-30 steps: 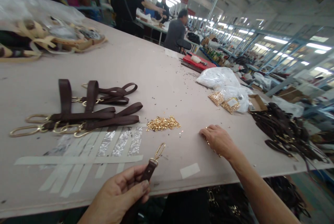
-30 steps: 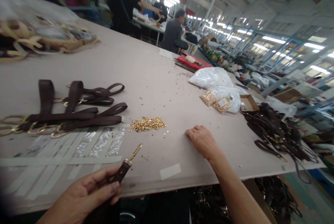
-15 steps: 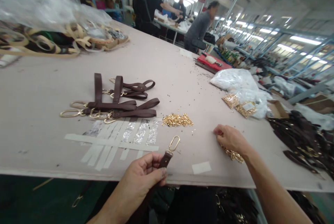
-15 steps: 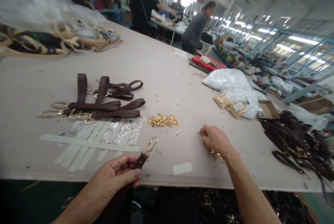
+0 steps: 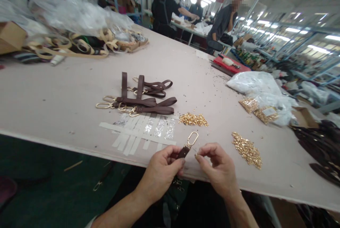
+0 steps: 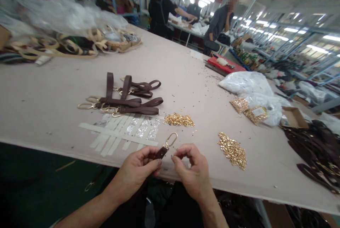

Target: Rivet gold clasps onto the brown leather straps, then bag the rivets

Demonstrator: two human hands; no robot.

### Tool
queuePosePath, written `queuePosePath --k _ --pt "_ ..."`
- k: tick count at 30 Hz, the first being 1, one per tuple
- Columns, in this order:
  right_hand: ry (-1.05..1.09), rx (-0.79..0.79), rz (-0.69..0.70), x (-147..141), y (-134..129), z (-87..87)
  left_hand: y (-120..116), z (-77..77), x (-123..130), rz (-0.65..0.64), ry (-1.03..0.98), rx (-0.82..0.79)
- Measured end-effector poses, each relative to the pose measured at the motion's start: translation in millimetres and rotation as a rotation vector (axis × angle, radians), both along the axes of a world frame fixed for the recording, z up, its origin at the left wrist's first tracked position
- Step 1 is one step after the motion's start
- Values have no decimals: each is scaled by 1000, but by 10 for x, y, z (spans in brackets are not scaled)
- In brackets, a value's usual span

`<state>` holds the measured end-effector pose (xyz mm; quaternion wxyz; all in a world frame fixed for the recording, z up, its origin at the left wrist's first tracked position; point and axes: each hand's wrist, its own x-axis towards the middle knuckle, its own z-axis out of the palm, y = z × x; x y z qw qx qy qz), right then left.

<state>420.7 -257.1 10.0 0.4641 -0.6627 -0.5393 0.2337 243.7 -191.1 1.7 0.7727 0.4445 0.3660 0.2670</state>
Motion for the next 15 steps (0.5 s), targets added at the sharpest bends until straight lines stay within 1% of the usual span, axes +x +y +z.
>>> queuePosePath --k 2,4,8,11,13,15 --pt "30 40 3 -232 -1 -65 -5 22 6 5 -33 10" --pt "25 53 1 -339 3 -115 -9 44 -2 9 -48 34" --pt "-4 48 -44 -359 -12 -165 -21 60 -42 15 -23 136" --pt "4 56 -74 -358 -44 -188 -33 53 -64 13 -17 171" --pt "31 49 -95 -379 -64 -198 -40 48 -69 20 5 201" --pt "104 28 -128 -416 -75 -197 -47 46 -71 25 39 249"
